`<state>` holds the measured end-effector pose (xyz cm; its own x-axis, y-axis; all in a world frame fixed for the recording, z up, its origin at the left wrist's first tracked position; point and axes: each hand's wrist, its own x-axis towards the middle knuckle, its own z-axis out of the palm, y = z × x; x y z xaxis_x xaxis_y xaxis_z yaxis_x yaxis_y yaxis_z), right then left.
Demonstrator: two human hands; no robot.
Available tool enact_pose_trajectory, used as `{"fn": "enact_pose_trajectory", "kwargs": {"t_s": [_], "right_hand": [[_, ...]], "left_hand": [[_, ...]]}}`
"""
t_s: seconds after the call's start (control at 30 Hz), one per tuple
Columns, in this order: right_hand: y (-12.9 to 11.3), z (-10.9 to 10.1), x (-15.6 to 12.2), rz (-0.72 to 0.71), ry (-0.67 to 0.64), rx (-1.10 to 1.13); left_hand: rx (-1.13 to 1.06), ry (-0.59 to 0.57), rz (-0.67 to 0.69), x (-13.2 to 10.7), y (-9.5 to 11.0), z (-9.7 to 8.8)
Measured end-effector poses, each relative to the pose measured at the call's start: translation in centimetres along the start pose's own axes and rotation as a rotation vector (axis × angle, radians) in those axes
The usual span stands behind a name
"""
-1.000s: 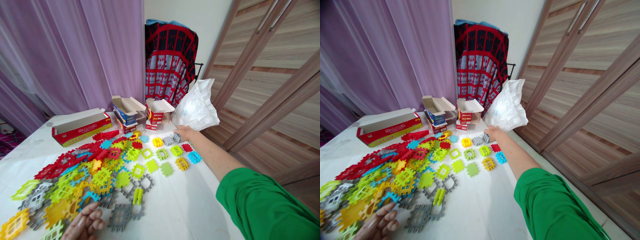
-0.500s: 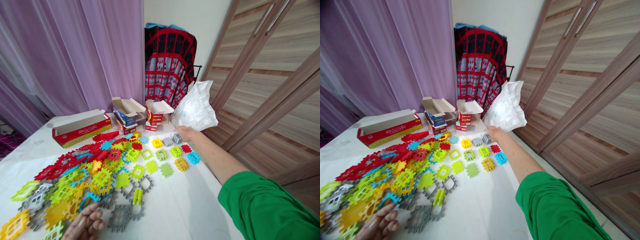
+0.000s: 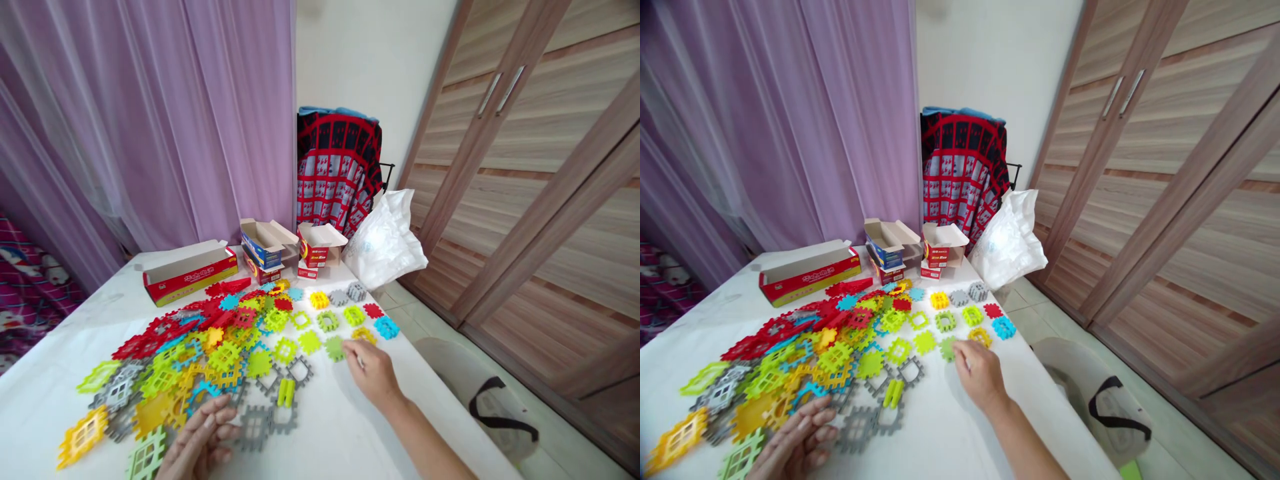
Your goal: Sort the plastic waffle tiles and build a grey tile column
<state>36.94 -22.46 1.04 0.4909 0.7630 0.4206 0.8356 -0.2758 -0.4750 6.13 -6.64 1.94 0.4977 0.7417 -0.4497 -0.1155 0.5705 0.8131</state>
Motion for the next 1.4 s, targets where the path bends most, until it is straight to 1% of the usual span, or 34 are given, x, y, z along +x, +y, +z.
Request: {"fn": "enact_pose_trajectory", "kwargs": {"t_s": [0.07,0.1,0.17,0.23,0.37,0.43,0.5,0.6,0.8,0.97,1.07,1.17,1.23,1.3,1.4], "right_hand": [[-1.8,1.8,-3.2,-0.079,0.024,0.078],[-2.4,2.4,-4.3,-0.093,0.048,0.099],[-3.1,3.2,-5.5,-0.086,0.067,0.126],[-3.3,3.5,-5.8,-0.049,0.056,0.135],[-2.8,3.6,-5.4,0.023,0.023,0.128],[-2.6,3.7,-5.4,0.038,0.017,0.121],[-2.3,3.8,-5.5,0.046,0.016,0.117],[-2.2,3.9,-5.7,0.057,0.015,0.115],[-2.0,3.7,-5.9,0.047,0.013,0.123],[-1.7,3.5,-6.2,0.068,-0.001,0.122],[-1.6,3.4,-6.2,0.076,-0.014,0.125],[-1.6,3.3,-6.2,0.088,-0.022,0.124],[-1.6,3.4,-6.3,0.098,-0.028,0.125],[-1.5,3.5,-6.3,0.103,-0.037,0.133],[-1.5,3.6,-6.3,0.103,-0.039,0.149]], "left_hand": [[0.102,-0.043,0.058,-0.2,-0.2,0.4],[0.156,-0.058,0.084,-0.1,-0.4,0.4],[0.248,-0.078,0.142,0.1,-0.9,0.4],[0.308,-0.089,0.191,0.4,-1.3,0.3],[0.377,-0.102,0.284,0.6,-2.3,0.5],[0.432,-0.110,0.360,0.5,-2.9,0.7],[0.543,-0.121,0.466,0.4,-3.5,1.0],[0.593,-0.085,0.531,0.5,-4.2,1.2],[0.720,0.029,0.679,0.2,-4.7,0.8],[0.878,0.148,0.821,-1.7,-5.1,-0.2],[0.958,0.275,0.891,-2.9,-4.8,-1.4],[1.037,0.403,0.938,-3.3,-3.9,-3.3],[1.094,0.479,0.931,-3.3,-3.3,-4.6],[1.215,0.567,0.878,-3.2,-2.8,-5.5],[1.517,0.685,0.741,-3.1,-2.6,-5.5]]}}
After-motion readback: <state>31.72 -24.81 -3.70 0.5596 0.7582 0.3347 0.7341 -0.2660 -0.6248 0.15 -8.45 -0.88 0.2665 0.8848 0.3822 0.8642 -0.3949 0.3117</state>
